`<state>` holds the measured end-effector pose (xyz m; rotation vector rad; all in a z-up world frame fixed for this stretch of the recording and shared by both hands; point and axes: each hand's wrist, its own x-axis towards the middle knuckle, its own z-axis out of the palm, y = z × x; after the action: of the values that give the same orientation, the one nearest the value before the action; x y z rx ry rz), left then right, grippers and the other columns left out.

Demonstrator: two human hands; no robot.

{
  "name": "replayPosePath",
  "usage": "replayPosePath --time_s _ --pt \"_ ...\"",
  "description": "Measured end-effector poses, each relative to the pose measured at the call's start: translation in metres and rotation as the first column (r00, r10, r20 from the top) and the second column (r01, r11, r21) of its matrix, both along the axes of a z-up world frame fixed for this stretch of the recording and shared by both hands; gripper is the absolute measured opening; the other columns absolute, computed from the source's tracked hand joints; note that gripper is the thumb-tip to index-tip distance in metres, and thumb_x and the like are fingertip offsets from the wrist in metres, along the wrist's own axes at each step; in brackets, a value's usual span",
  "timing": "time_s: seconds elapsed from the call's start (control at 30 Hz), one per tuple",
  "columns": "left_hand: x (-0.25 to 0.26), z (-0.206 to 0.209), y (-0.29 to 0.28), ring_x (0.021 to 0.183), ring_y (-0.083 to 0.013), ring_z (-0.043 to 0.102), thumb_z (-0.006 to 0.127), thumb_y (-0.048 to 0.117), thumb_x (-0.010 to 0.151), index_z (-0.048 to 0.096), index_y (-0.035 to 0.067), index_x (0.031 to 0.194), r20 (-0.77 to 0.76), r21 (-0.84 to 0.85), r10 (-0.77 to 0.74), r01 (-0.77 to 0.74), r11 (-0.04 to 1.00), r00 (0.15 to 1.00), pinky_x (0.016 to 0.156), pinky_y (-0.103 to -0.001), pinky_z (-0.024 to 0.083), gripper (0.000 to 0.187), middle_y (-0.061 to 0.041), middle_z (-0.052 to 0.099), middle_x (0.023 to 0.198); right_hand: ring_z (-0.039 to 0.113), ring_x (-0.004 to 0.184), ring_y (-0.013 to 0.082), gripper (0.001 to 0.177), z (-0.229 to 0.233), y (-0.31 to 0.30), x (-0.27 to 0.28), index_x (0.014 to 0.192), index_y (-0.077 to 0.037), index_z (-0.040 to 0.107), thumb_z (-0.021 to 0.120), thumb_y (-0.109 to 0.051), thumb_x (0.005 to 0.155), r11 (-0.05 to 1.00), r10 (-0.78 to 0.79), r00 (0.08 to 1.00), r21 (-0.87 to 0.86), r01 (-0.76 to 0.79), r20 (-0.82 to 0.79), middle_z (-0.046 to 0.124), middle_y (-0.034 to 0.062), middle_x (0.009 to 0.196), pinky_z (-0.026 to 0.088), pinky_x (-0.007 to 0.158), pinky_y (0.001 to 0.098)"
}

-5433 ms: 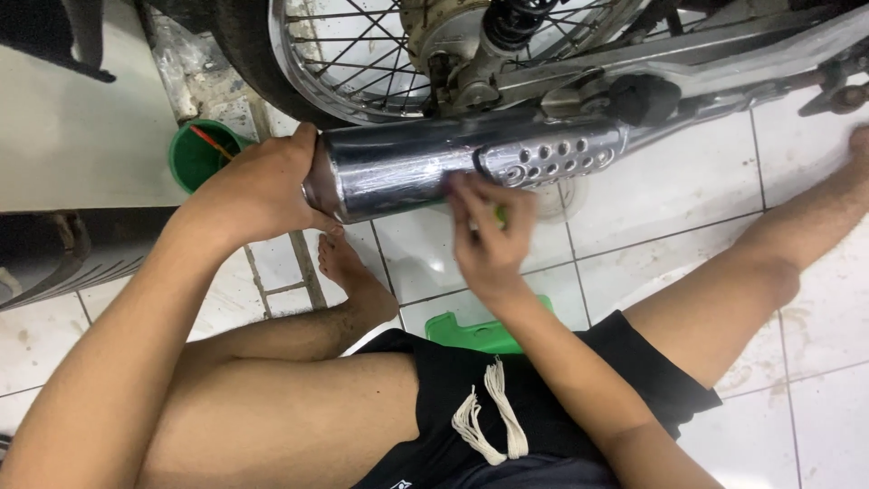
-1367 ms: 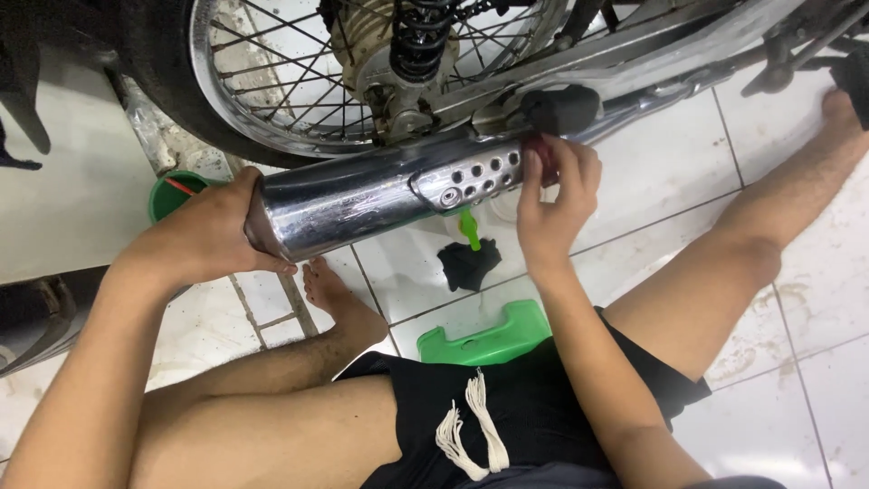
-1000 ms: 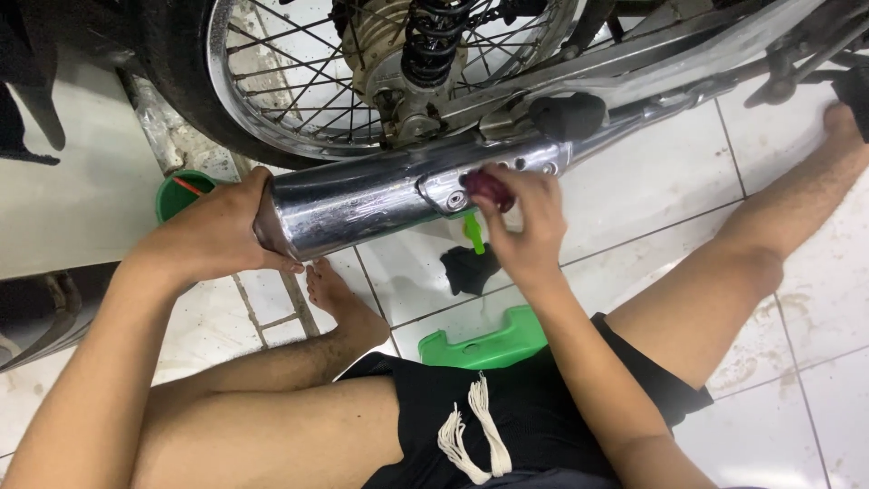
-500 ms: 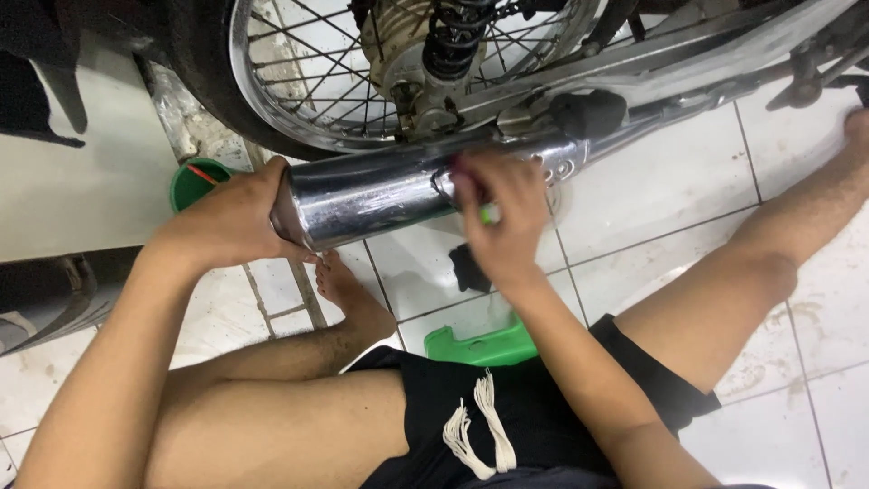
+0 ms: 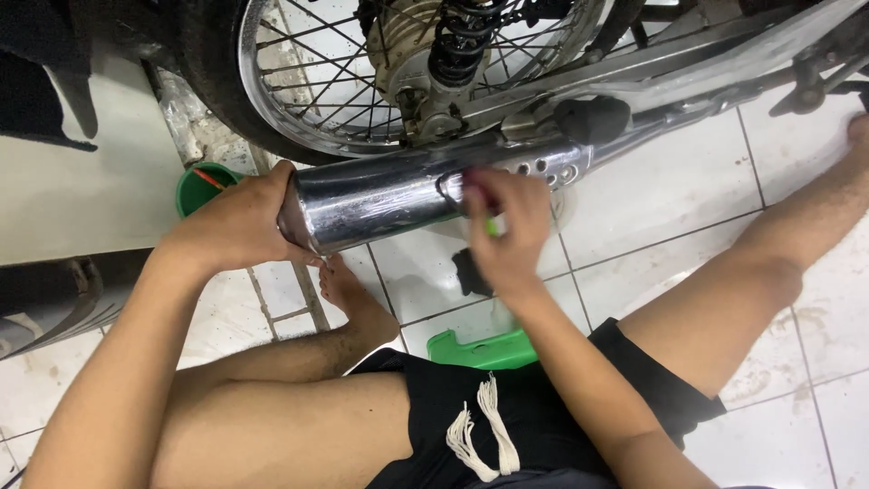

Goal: The person cleans a motorcycle exhaust pipe using a black cloth, a green-handled brush, and a reddish abrasive pad. They wipe the chrome surface, scrub the perforated section with the brush, and rub the pad over the pipe while holding it steady with the other hand.

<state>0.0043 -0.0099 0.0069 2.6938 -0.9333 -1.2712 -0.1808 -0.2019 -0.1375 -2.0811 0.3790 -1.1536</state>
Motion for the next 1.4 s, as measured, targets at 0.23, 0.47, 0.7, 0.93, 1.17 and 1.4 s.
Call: replayPosePath --time_s 0.23,0.47,0.7,0.93,1.17,1.4 --pt "-0.003 0.006 -0.006 0.122 -0.0472 0.064 0.097 0.034 0.058 0.054 -0.005 0.13 0.007 -0.051 -0.002 0.003 0.999 1.0 0.098 -0.056 0.054 0.093 -0.029 0.069 0.122 0.059 0.086 0.0257 0.018 0.028 0.001 0.007 0.112 -0.007 0.072 0.077 -0.008 0.094 0.996 0.091 0.995 0.01 -0.09 -0.039 0.064 0.0047 0.094 0.045 0.083 0.0393" --pt "-0.003 0.0 0.002 0.123 -0.0477 0.063 0.098 0.036 0.058 0.051 -0.009 0.136 0.004 -0.052 -0.015 0.015 0.999 1.0 0.098 -0.054 0.055 0.101 -0.032 0.067 0.124 0.053 0.098 0.0293 0.016 0.023 0.018 0.026 0.112 -0.015 0.072 0.074 -0.019 0.096 0.988 0.1 0.977 -0.094 -0.12 -0.19 0.06 0.0018 0.092 0.036 0.086 0.0431" --pt "-0.004 0.008 -0.006 0.123 -0.0508 0.062 0.097 0.036 0.059 0.048 -0.011 0.139 -0.028 -0.052 -0.012 0.01 0.999 1.0 0.097 -0.058 0.054 0.105 -0.034 0.065 0.126 0.05 0.101 0.0255 0.024 -0.002 0.022 0.025 0.116 -0.017 0.073 0.078 -0.017 0.092 0.992 0.078 0.994 -0.094 -0.086 -0.077 0.059 -0.0004 0.096 0.034 0.097 0.0426" --pt "-0.003 0.006 -0.004 0.122 -0.0513 0.062 0.096 0.036 0.061 0.047 -0.011 0.139 -0.025 -0.058 -0.039 0.038 0.998 0.999 0.096 -0.059 0.055 0.103 -0.035 0.065 0.125 0.061 0.087 0.0224 0.022 -0.009 0.035 0.008 0.113 -0.015 0.074 0.077 -0.015 0.091 0.986 0.162 0.985 -0.045 -0.16 0.055 0.066 -0.0003 0.094 0.045 0.09 0.0401" --pt "-0.002 0.01 -0.008 0.122 -0.051 0.063 0.098 0.035 0.059 0.05 -0.008 0.134 -0.029 -0.051 -0.008 0.006 0.999 1.0 0.099 -0.058 0.054 0.099 -0.033 0.066 0.125 0.062 0.092 0.0302 0.013 -0.042 -0.004 -0.018 0.104 0.0 0.072 0.075 -0.003 0.091 0.989 -0.06 0.987 -0.124 0.078 0.147 0.065 0.0092 0.1 0.051 0.087 0.0425" --pt "-0.001 0.003 -0.01 0.115 -0.0262 0.064 0.098 0.023 0.059 0.049 0.017 0.136 -0.068 0.122 0.149 -0.14 0.983 0.986 0.09 -0.04 0.052 0.091 -0.008 0.068 0.125 0.064 0.105 0.0294 0.02 -0.056 0.009 -0.029 0.107 0.001 0.062 0.074 0.004 0.091 0.994 0.0 0.989 -0.106 0.016 0.147 0.065 0.0158 0.108 0.057 0.101 0.0408"
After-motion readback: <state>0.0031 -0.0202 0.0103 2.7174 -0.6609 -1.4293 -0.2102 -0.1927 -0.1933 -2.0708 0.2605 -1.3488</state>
